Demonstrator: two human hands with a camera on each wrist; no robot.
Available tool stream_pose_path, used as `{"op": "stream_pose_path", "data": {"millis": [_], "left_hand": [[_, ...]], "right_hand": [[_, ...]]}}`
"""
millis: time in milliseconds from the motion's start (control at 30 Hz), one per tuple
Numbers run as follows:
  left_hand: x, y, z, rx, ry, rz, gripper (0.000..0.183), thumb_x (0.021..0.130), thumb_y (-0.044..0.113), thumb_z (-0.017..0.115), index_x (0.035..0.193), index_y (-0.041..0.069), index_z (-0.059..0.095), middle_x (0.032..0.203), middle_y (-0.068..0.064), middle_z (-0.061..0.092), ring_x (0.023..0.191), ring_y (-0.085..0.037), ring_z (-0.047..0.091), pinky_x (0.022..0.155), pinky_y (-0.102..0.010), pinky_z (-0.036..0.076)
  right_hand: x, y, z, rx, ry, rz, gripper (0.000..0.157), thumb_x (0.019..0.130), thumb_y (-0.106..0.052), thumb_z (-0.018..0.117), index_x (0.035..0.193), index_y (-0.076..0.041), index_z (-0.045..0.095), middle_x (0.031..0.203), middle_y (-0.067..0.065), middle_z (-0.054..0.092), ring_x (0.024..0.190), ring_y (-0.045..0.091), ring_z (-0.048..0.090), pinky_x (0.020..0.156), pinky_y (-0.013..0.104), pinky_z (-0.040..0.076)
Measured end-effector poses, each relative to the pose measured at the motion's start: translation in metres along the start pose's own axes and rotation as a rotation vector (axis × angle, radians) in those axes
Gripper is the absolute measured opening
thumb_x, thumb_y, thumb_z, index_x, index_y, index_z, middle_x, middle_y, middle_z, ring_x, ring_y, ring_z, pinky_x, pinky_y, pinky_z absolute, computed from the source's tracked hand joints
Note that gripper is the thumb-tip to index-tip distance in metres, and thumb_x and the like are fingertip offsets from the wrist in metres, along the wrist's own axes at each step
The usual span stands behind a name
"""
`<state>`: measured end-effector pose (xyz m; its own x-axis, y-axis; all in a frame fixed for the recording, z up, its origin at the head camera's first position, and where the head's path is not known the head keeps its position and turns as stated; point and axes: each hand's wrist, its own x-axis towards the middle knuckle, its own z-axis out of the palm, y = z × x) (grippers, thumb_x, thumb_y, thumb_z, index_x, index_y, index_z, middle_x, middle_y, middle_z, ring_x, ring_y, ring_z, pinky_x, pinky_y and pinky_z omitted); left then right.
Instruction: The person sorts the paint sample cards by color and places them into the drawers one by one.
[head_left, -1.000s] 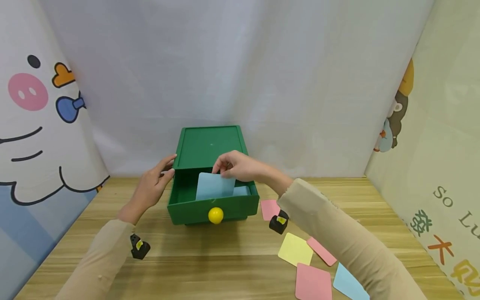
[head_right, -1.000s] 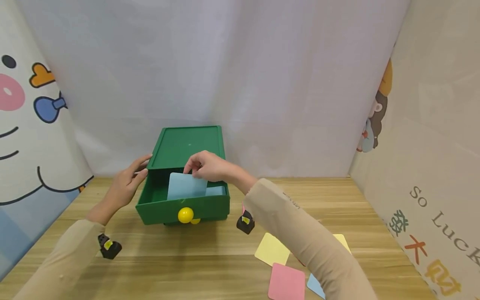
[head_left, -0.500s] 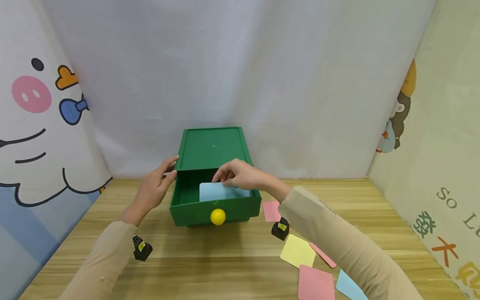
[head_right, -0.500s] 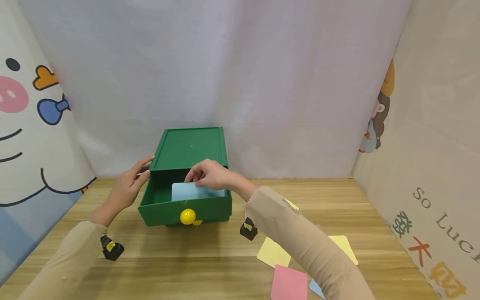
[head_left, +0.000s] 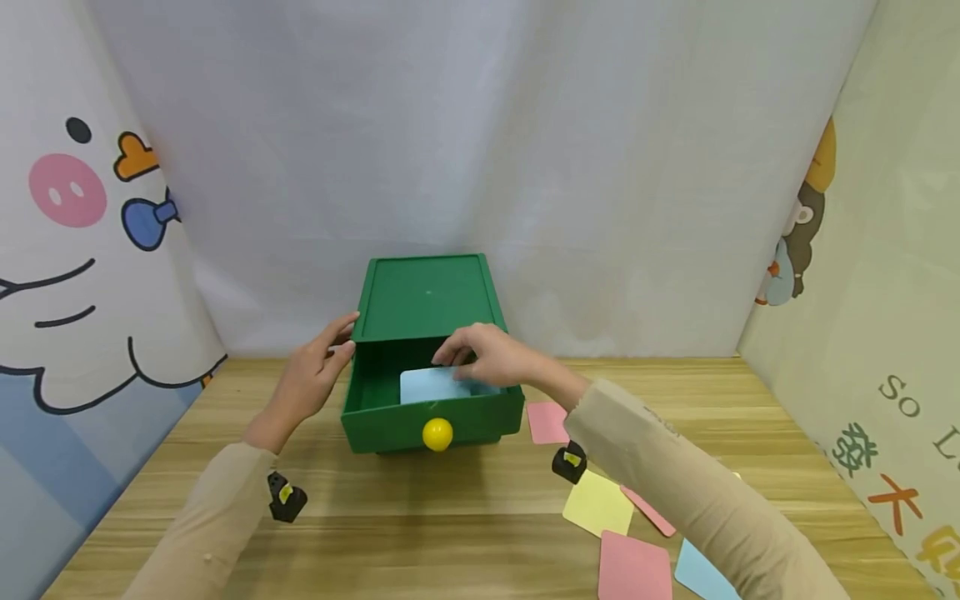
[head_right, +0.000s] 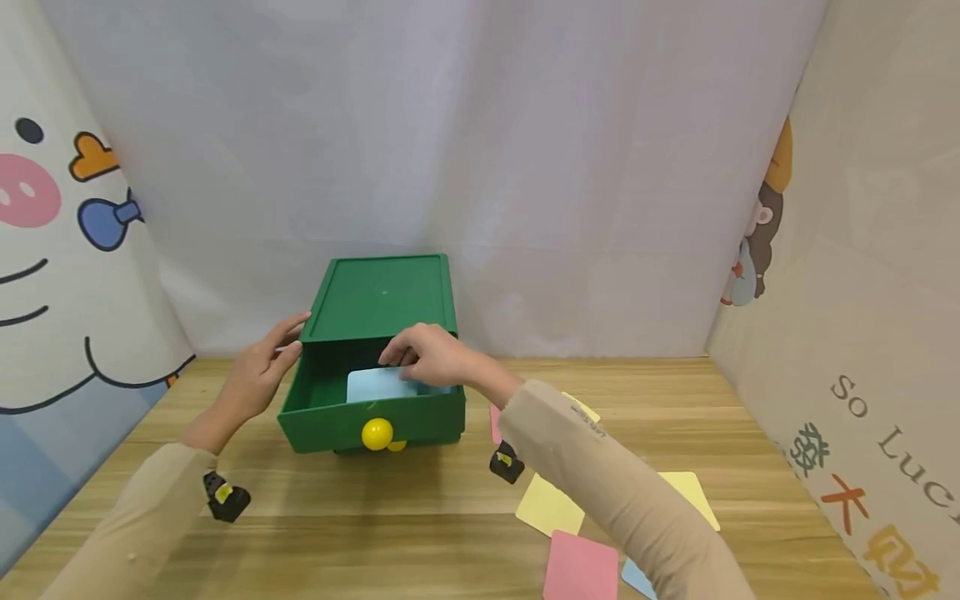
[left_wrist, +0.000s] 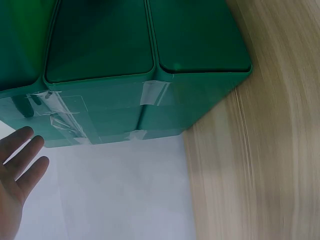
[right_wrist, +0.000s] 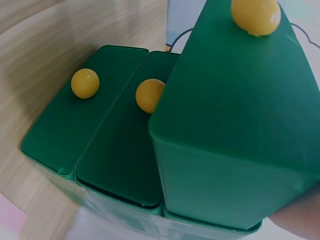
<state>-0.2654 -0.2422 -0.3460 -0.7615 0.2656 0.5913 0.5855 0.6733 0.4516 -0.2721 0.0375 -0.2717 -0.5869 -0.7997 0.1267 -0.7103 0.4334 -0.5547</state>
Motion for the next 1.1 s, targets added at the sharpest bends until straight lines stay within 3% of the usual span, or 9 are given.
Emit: {"op": "stream_pose_path", "data": {"millis": [333, 533, 833, 1100], "left_hand": [[0.000, 0.002, -0.001, -0.005, -0.006, -0.009, 0.043, 0.098, 0.020, 0.040, 0.139, 0.007, 0.036, 0.124, -0.026, 0.051, 0.100, -0.039, 0.057, 0.081, -0.052, 0.048], [0.000, 0.002, -0.001, -0.001, -0.012, -0.015, 0.043, 0.098, 0.021, 0.040, 0.139, 0.007, 0.036, 0.123, -0.026, 0.051, 0.099, -0.040, 0.058, 0.080, -0.053, 0.048], [0.000, 0.000, -0.002, -0.004, -0.016, -0.025, 0.044, 0.098, 0.020, 0.040, 0.140, 0.008, 0.035, 0.120, -0.028, 0.053, 0.099, -0.041, 0.057, 0.081, -0.054, 0.047], [0.000, 0.000, -0.004, 0.000, -0.034, -0.026, 0.044, 0.098, 0.021, 0.040, 0.140, 0.007, 0.035, 0.121, -0.027, 0.052, 0.105, -0.040, 0.054, 0.084, -0.054, 0.046]], "right_hand": [[-0.017, 0.004, -0.019, 0.124, 0.030, -0.006, 0.030, 0.084, 0.002, 0.060, 0.113, 0.008, 0.059, 0.115, 0.022, 0.057, 0.100, 0.033, 0.056, 0.084, 0.027, 0.050], [-0.043, 0.013, -0.039, 0.139, 0.080, 0.008, 0.030, 0.084, 0.000, 0.060, 0.113, 0.010, 0.057, 0.112, 0.023, 0.058, 0.098, 0.034, 0.056, 0.083, 0.034, 0.051], [-0.114, 0.038, -0.063, 0.060, 0.174, 0.116, 0.035, 0.083, -0.004, 0.063, 0.116, 0.005, 0.056, 0.109, 0.018, 0.059, 0.098, 0.030, 0.056, 0.082, 0.042, 0.050], [-0.180, 0.063, -0.057, 0.031, 0.214, 0.267, 0.039, 0.084, -0.012, 0.064, 0.117, 0.006, 0.055, 0.105, 0.014, 0.059, 0.093, 0.023, 0.057, 0.079, 0.035, 0.051]]}}
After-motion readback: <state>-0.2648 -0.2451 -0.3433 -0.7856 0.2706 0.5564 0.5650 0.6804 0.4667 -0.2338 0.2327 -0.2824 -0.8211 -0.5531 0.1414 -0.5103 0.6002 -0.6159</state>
